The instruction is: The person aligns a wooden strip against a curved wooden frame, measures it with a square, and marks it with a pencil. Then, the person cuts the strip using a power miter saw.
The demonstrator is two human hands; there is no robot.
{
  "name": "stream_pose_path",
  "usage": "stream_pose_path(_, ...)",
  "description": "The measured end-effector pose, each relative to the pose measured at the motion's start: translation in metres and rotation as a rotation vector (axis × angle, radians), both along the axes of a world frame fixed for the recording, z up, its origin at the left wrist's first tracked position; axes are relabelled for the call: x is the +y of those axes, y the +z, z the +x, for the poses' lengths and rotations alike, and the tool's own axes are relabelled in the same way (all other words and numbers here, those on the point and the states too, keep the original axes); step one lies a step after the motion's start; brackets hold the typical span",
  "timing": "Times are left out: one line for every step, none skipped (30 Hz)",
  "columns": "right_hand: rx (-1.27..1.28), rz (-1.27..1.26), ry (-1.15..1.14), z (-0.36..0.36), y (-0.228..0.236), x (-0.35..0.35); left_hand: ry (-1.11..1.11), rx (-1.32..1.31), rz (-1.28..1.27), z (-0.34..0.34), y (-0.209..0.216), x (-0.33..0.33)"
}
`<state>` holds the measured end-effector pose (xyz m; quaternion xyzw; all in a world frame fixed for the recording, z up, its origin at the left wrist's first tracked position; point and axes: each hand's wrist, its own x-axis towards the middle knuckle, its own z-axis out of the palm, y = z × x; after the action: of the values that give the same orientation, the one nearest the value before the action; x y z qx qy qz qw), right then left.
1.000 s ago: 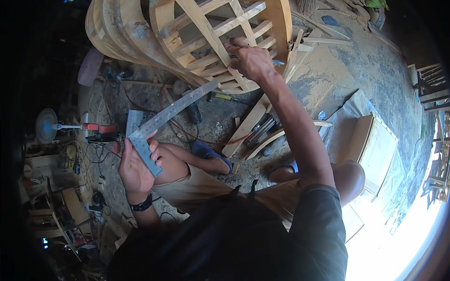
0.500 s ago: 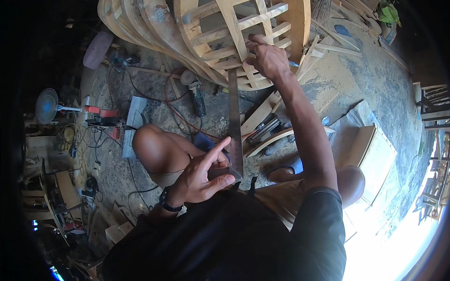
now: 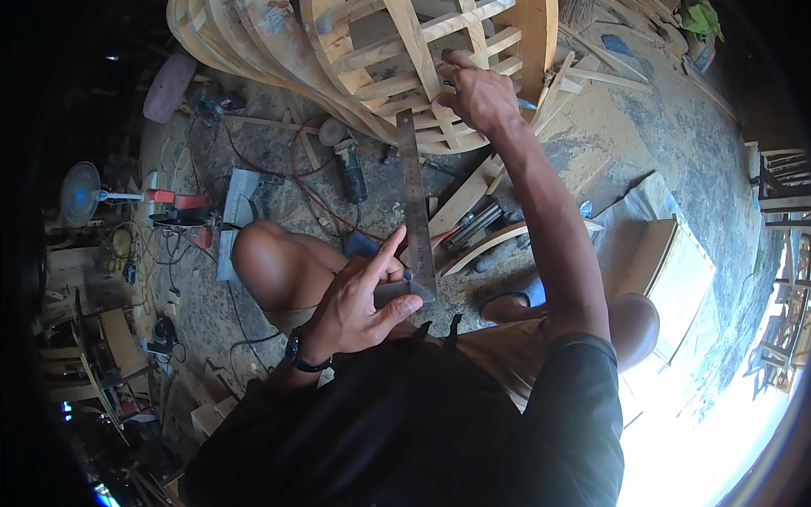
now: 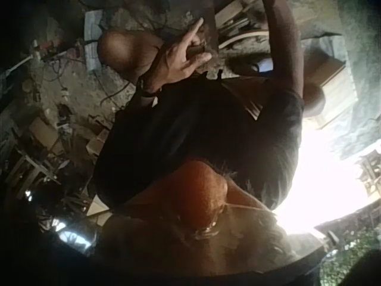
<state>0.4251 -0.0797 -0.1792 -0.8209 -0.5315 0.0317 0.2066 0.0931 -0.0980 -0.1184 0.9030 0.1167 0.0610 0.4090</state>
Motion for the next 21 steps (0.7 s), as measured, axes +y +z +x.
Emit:
stream_pose_path(0.0,-0.003,0.0,0.0,0.0,0.0,0.0,0.0,-0.003,0.003,-0.003,0.001)
stream_pose_path(-0.005,-0.004,-0.001,0.001,0.0,0.0,0.01,-0.054,0.004,0.006,-0.009,0.003)
stream_pose_path(-0.011,-0.006,-0.001,0.002,-0.001,0.0,0.021,-0.109,0.009,0.01,-0.016,0.004)
stream_pose_path(-0.011,-0.008,-0.003,0.002,-0.002,-0.002,0.019,-0.11,0.006,0.015,-0.025,0.007)
stream_pose_path(-0.025,0.047,-0.002,0.002,-0.003,-0.001,0.038,-0.098,0.005,0.02,-0.031,0.01)
stream_pose_path(-0.038,0.103,0.001,-0.001,-0.002,0.0,0.061,-0.087,0.005,0.025,-0.034,0.016)
stream_pose_path(-0.033,0.11,0.005,-0.002,-0.001,0.002,0.064,-0.082,0.013,0.03,-0.036,0.023)
stream_pose_path(-0.037,0.103,0.005,-0.002,-0.001,0.002,0.067,-0.068,0.016,0.038,-0.041,0.031)
stream_pose_path(-0.042,0.091,0.004,-0.001,-0.002,0.001,0.069,-0.056,0.016,0.048,-0.049,0.039)
stream_pose_path(-0.045,0.084,0.003,0.0,-0.004,-0.001,0.069,-0.066,0.009,0.058,-0.058,0.047)
stream_pose_path(-0.042,0.087,-0.003,0.001,-0.004,0.0,0.073,-0.063,0.013,0.067,-0.063,0.057)
stream_pose_path(-0.041,0.089,-0.007,0.0,-0.003,0.001,0.093,-0.071,0.023,0.074,-0.068,0.066)
stream_pose_path(-0.038,0.091,0.0,-0.001,-0.002,0.002,0.114,-0.078,0.033,0.082,-0.073,0.075)
stream_pose_path(-0.025,0.064,-0.001,-0.001,0.0,0.001,0.118,-0.076,0.03,0.092,-0.079,0.084)
stream_pose_path(-0.012,0.035,-0.002,-0.001,0.0,0.0,0.178,-0.061,-0.019,0.101,-0.086,0.092)
stream_pose_path(-0.01,0.029,0.001,-0.001,-0.001,0.0,0.238,-0.045,-0.067,0.11,-0.092,0.1)
stream_pose_path(-0.022,0.039,-0.001,0.003,-0.004,-0.003,0.234,-0.045,-0.078,0.122,-0.103,0.106)
stream_pose_path(-0.025,0.063,0.009,0.001,-0.003,-0.001,0.256,-0.069,0.017,0.126,-0.108,0.116)
stream_pose_path(-0.019,0.064,0.018,0.0,-0.003,0.002,0.276,-0.093,0.113,0.13,-0.114,0.125)
stream_pose_path(-0.04,0.083,0.009,0.0,-0.005,0.003,0.313,-0.116,0.088,0.135,-0.121,0.132)
stream_pose_path(-0.062,0.098,-0.004,0.0,-0.007,0.002,0.313,-0.111,0.081,0.141,-0.118,0.134)
